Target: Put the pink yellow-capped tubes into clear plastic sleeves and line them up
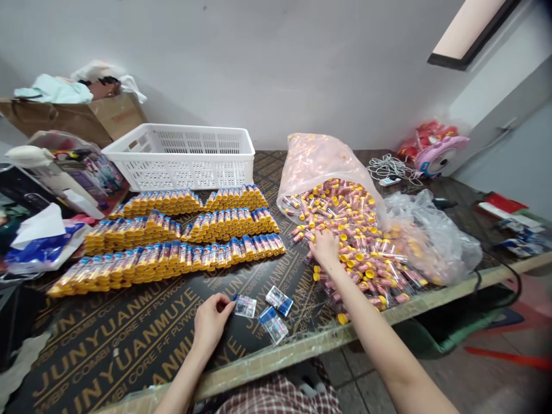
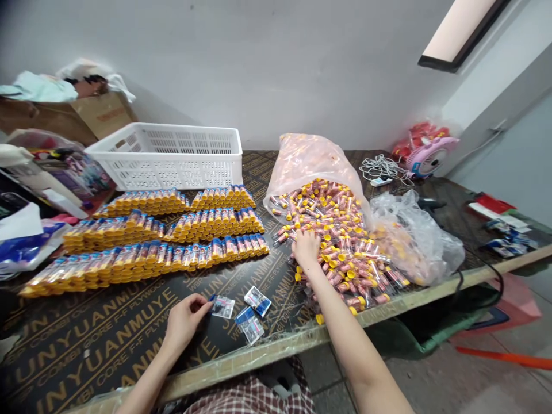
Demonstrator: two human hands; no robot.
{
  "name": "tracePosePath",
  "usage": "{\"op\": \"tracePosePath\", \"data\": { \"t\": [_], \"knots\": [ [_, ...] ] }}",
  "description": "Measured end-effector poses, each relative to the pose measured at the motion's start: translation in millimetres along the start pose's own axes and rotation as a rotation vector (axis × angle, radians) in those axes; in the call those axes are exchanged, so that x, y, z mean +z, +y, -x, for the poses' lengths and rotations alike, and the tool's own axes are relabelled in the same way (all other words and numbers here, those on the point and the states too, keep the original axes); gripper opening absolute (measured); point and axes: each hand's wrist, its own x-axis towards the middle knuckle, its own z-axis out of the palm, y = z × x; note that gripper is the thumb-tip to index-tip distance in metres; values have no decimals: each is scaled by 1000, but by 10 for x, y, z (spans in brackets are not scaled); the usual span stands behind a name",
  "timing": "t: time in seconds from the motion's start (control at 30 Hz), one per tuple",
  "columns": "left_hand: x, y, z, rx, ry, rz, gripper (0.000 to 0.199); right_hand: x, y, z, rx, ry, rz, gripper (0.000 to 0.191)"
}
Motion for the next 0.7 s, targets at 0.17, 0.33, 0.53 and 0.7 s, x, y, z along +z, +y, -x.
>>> {"op": "tracePosePath", "data": {
  "t": [0.17, 0.33, 0.53, 0.7],
  "knots": [
    [66, -36, -12, -33, 38, 306, 23, -4, 273, 119, 124, 8, 20, 23],
    [76, -21, -27, -49, 17, 334, 11, -85, 176, 271, 16, 85, -191, 30],
    [69, 43, -24, 115, 72, 51, 11, -96, -342, 757, -197, 19, -750, 25],
    [90, 63, 3, 215, 193, 105, 12, -75, -687, 1159, -173, -127, -1077, 25]
  ]
}}
